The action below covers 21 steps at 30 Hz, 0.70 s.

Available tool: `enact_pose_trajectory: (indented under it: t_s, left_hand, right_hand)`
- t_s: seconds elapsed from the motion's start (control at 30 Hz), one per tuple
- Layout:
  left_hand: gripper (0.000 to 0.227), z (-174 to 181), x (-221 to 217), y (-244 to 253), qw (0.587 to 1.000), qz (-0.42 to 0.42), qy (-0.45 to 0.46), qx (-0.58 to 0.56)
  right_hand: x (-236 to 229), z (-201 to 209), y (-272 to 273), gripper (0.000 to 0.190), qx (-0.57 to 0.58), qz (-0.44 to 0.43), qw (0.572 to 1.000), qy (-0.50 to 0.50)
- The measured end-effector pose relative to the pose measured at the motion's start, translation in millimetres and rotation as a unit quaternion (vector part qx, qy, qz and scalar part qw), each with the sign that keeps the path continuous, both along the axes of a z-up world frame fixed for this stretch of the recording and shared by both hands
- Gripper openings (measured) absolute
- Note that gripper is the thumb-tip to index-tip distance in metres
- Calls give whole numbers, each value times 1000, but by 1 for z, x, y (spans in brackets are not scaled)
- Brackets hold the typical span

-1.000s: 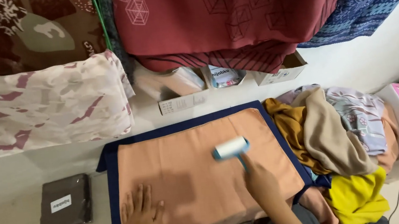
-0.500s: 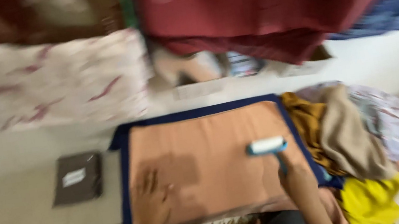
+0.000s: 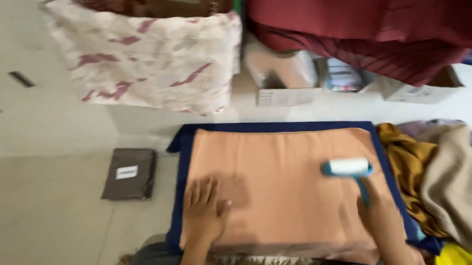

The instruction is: Cleaning a hijab with a lint roller and folding it neatly.

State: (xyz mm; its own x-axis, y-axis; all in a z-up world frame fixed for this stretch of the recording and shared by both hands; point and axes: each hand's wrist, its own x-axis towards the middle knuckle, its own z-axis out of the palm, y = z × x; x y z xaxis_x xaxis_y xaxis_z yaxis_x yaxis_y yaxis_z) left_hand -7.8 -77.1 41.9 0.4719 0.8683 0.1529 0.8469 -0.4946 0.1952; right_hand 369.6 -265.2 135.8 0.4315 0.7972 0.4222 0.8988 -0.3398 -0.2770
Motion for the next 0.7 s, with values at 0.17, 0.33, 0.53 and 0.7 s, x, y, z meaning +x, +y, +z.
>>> enact_pose_trajectory:
  t_s: [0.17, 0.33, 0.53, 0.7]
  left_hand:
    - [68, -26, -1, 2, 982, -54, -82, 164]
    - [72, -21, 2, 3, 995, 13, -5, 94]
    - [72, -25, 2, 1, 995, 20, -33, 95]
    - [75, -13, 1, 2, 1000, 26, 6, 16]
  right_hand:
    - [30, -85, -142, 68, -177, -103, 979, -5]
    - [43, -114, -191, 78, -251, -159, 947, 126]
    - [25, -2, -34, 68, -202, -161, 963, 76]
    - [59, 3, 82, 57, -120, -162, 979, 43]
